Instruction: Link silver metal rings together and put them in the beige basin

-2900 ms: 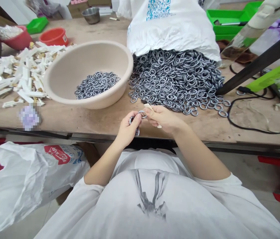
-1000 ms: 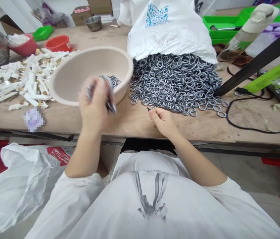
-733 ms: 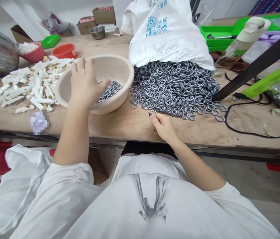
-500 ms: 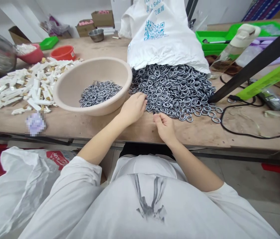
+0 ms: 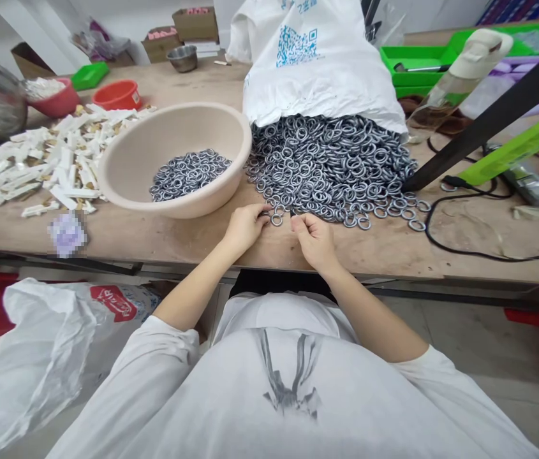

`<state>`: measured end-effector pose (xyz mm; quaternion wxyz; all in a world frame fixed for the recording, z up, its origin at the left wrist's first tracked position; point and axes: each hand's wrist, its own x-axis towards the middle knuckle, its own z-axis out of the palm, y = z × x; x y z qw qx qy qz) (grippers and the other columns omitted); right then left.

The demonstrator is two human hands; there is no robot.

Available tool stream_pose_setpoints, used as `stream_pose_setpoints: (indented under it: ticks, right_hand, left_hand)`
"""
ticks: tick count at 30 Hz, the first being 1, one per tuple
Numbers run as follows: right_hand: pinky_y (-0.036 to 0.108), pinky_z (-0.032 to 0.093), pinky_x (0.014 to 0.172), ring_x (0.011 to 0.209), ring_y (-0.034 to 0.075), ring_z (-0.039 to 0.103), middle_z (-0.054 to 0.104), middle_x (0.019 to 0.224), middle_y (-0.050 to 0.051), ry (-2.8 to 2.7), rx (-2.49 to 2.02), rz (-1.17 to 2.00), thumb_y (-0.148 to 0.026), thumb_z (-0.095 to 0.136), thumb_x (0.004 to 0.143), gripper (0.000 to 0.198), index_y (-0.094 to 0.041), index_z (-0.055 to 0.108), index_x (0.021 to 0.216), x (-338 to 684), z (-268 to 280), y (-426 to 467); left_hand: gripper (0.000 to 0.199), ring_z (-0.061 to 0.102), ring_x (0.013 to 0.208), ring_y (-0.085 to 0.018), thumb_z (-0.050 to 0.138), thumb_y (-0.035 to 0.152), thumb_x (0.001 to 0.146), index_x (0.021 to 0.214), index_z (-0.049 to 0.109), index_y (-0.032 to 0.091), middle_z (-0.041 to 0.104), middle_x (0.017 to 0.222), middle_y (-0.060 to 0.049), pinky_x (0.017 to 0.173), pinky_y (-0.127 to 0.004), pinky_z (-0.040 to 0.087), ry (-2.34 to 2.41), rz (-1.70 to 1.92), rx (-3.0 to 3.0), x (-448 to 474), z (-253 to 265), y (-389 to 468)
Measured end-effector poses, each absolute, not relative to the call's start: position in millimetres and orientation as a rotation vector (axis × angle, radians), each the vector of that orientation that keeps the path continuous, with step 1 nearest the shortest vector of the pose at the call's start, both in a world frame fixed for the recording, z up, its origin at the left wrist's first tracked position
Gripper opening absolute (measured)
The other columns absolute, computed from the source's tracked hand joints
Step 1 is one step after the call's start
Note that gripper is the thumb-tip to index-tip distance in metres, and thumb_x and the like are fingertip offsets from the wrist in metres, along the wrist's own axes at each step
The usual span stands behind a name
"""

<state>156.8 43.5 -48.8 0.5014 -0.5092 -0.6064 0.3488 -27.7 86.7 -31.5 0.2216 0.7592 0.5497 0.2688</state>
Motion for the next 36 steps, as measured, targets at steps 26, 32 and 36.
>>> stream_pose_setpoints:
  ticks: [26, 32, 36]
  right_hand:
    - [0.03, 0.043, 0.067, 0.07, 0.016, 0.058, 0.066, 0.072, 0.0, -1.42, -1.205, 0.961, -0.041, 0.07, 0.081, 0.022, -0.019, 0.066, 0.076, 139, -32, 60]
    - [0.03, 0.045, 0.066, 0.067, 0.014, 0.055, 0.063, 0.071, -0.001, -1.193, -1.057, 1.231, -0.057, 0.083, 0.065, 0.043, -0.02, 0.061, 0.073, 134, -27, 53]
    - [0.026, 0.041, 0.059, 0.061, 0.01, 0.047, 0.055, 0.066, -0.005, -1.204, -0.984, 1.302, -0.058, 0.088, 0.058, 0.051, -0.021, 0.056, 0.074, 133, -20, 42]
  left_hand:
    - [0.011, 0.066, 0.071, -0.007, 0.07, 0.024, 0.087, 0.087, 0.068, 0.013, 0.069, 0.081, -0.001, 0.068, -0.02, 0.058, 0.808, 1.123, 0.438, 3, -11, 47]
    - [0.04, 0.048, 0.052, -0.003, 0.089, 0.038, 0.066, 0.083, 0.06, 0.017, 0.053, 0.066, 0.006, 0.041, -0.012, 0.031, 0.834, 1.16, 0.654, 2, -17, 37]
    - [0.045, 0.035, 0.046, -0.001, 0.089, 0.041, 0.064, 0.075, 0.053, 0.017, 0.046, 0.061, 0.008, 0.039, -0.012, 0.023, 0.83, 1.15, 0.708, 1, -12, 29]
